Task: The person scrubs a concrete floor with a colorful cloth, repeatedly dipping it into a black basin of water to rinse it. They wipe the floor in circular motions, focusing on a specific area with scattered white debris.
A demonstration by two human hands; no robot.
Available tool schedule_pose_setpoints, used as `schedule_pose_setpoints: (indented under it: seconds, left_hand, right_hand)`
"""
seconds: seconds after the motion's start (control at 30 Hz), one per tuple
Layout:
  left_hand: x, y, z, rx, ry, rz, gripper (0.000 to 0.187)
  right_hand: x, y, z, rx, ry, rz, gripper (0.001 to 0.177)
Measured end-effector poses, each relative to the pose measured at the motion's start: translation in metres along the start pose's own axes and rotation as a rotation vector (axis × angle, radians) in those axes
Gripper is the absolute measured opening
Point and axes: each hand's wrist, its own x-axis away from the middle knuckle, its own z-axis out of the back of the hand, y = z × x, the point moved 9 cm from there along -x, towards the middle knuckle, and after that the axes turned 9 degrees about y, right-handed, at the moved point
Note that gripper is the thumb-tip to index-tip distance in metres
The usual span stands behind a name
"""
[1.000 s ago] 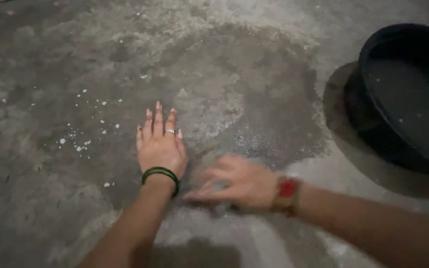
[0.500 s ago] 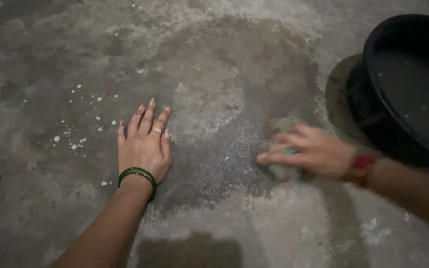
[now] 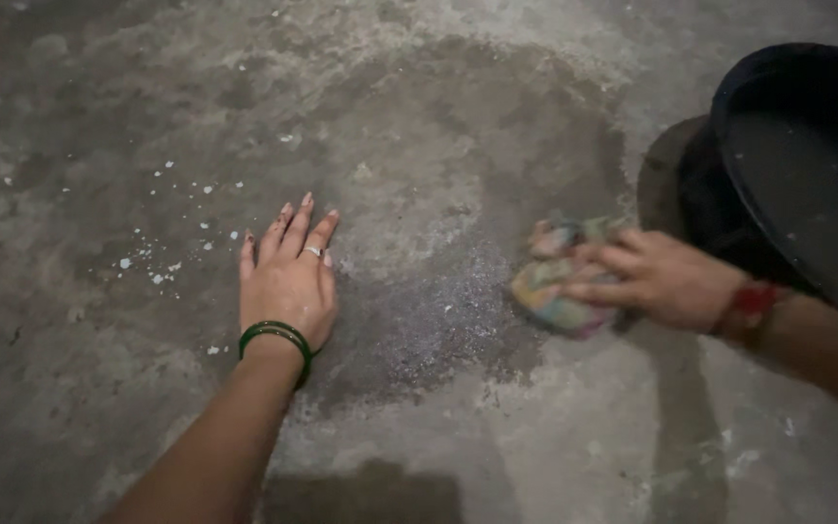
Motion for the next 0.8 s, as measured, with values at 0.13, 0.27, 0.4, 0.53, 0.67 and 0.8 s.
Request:
schedule_pose_setpoints:
  seconds: [0.13, 0.27, 0.4, 0.53, 0.67, 0.8]
  left_hand:
    - [-0.002, 0.001, 0.001, -0.016, 0.009, -0.009, 0.051]
    - [-0.001, 0.001, 0.003, 0.001, 0.001, 0.003, 0.052]
    - [0.001, 0.000, 0.006, 0.008, 0.025, -0.013, 0.049]
    - [-0.002, -0.003, 0.001, 0.030, -0.005, 0.003, 0.050]
    - [0.000, -0.001, -0.003, -0.004, -0.005, 0.002, 0.051]
    - [-0.012, 0.030, 0.002, -0.073, 0.057, -0.014, 0.054]
  right_hand:
    - [-0.017, -0.019, 0.001, -0.165, 0.175, 0.034, 0.073]
    - [-0.102, -0.115, 0.006, -0.306, 0.392, 0.192, 0.058]
    - [-0.111, -0.157, 0.030, -0.394, 0.445, 0.353, 0.063]
    - [-0.061, -0.075, 0.037, -0.367, 0.379, 0.211, 0.056]
    - [-0.021, 0.007, 0.028, 0.016, 0.101, -0.111, 0.078]
    - [-0.007, 0.046, 0.083, 0.000, 0.280, -0.442, 0.077]
